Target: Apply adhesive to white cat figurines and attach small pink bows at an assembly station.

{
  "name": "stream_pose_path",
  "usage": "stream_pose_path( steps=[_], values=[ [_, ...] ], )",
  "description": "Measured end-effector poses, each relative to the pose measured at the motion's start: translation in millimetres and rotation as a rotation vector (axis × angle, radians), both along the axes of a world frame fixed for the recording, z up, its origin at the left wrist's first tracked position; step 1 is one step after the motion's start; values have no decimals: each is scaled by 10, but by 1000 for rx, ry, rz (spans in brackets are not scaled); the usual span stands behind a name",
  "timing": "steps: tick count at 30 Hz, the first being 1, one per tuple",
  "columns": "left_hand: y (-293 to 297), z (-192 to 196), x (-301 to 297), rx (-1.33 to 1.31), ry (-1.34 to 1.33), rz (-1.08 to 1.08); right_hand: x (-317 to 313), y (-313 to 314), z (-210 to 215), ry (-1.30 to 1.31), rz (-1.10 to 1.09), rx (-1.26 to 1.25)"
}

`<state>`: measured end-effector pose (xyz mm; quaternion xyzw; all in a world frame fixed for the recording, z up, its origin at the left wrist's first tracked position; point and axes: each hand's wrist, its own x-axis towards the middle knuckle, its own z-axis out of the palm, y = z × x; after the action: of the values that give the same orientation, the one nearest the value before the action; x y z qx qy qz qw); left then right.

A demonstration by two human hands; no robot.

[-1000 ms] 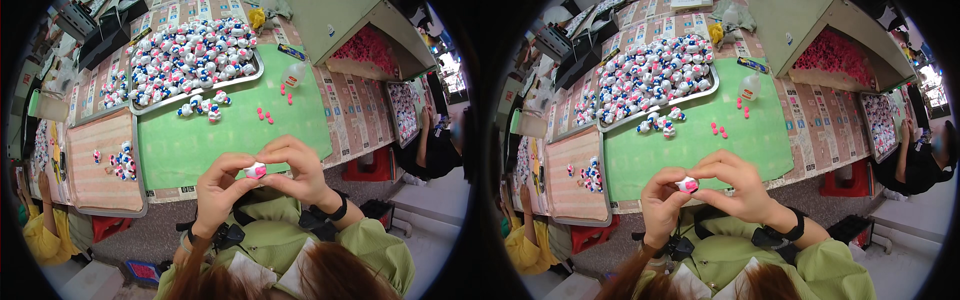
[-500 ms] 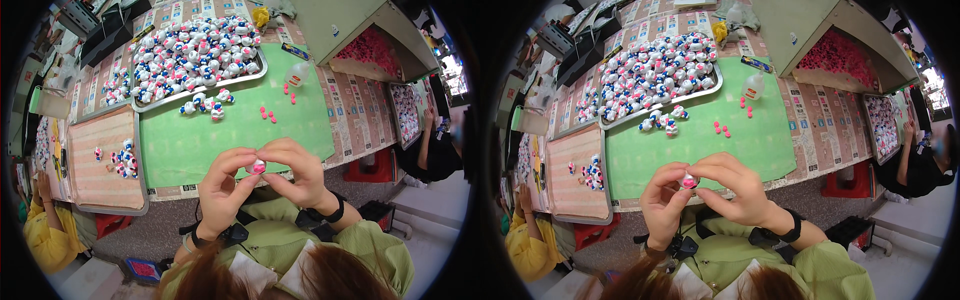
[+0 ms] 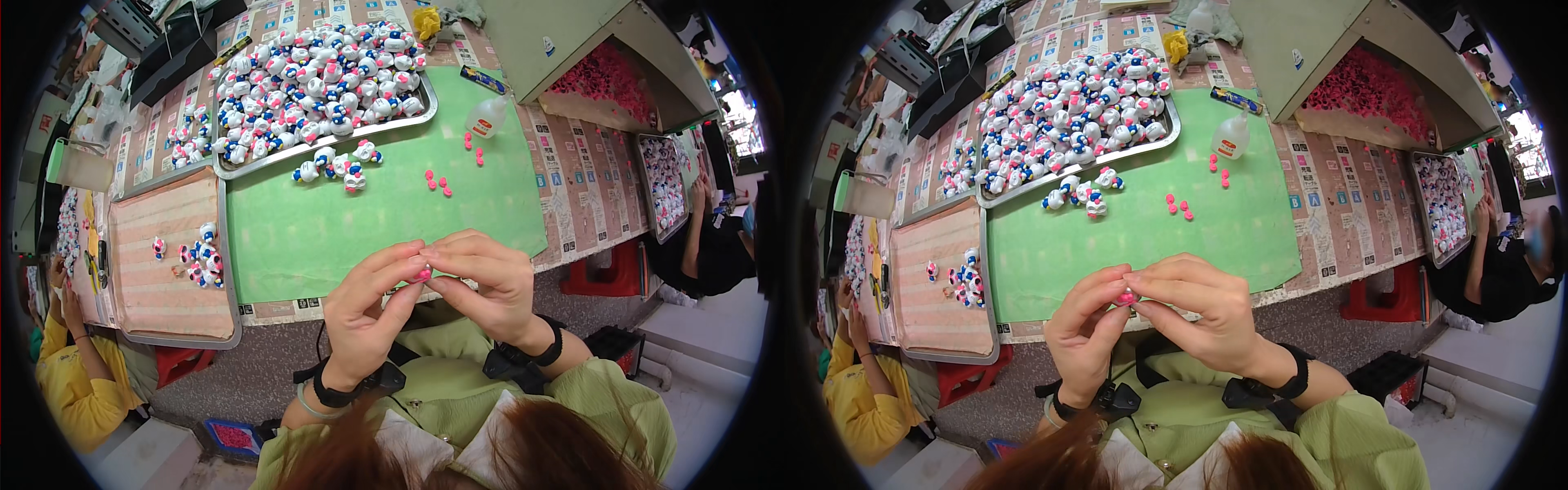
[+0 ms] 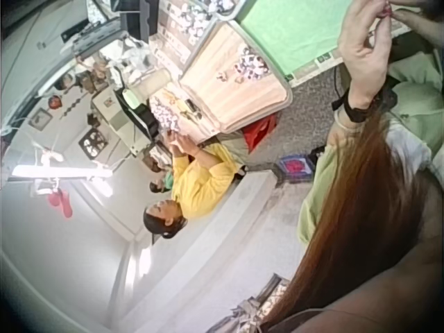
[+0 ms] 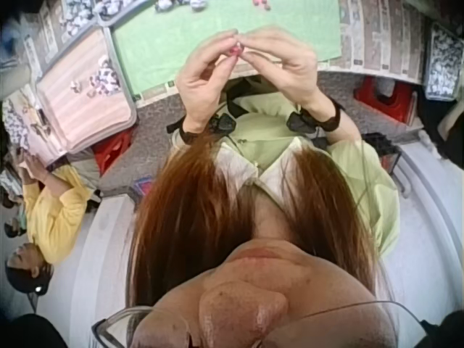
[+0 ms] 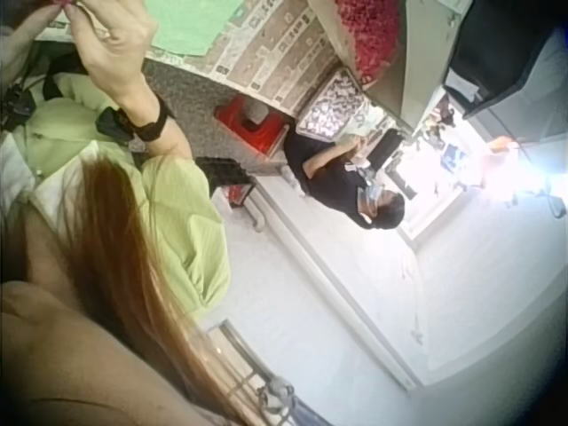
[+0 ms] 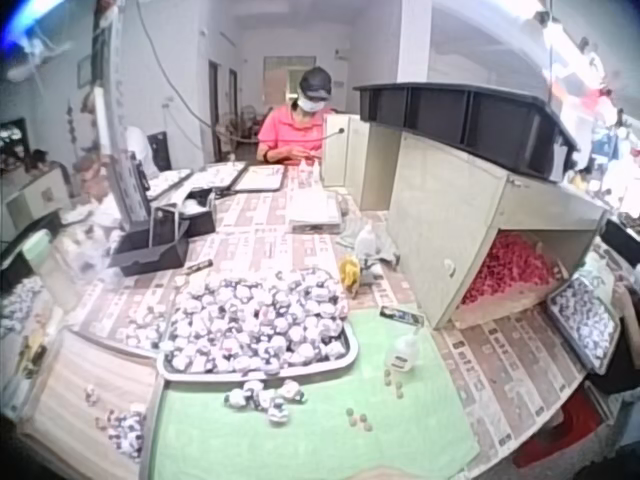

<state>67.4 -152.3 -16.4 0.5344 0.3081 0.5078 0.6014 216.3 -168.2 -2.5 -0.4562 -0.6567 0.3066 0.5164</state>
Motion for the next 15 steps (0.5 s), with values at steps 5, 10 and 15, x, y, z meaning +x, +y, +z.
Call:
stream_pose_path(
  steps=[5,10,15],
  values=[
    [-11,-11,-16,-21,-12,4,-24,4,-14,-17,-8,17],
    [1,-25,-13,-26,-35,-6,-32,3,-22,-23,-28,11],
    [-1,-52,-20,-8,-53,-8,-43,2,-25,-22,-27,12]
  ],
)
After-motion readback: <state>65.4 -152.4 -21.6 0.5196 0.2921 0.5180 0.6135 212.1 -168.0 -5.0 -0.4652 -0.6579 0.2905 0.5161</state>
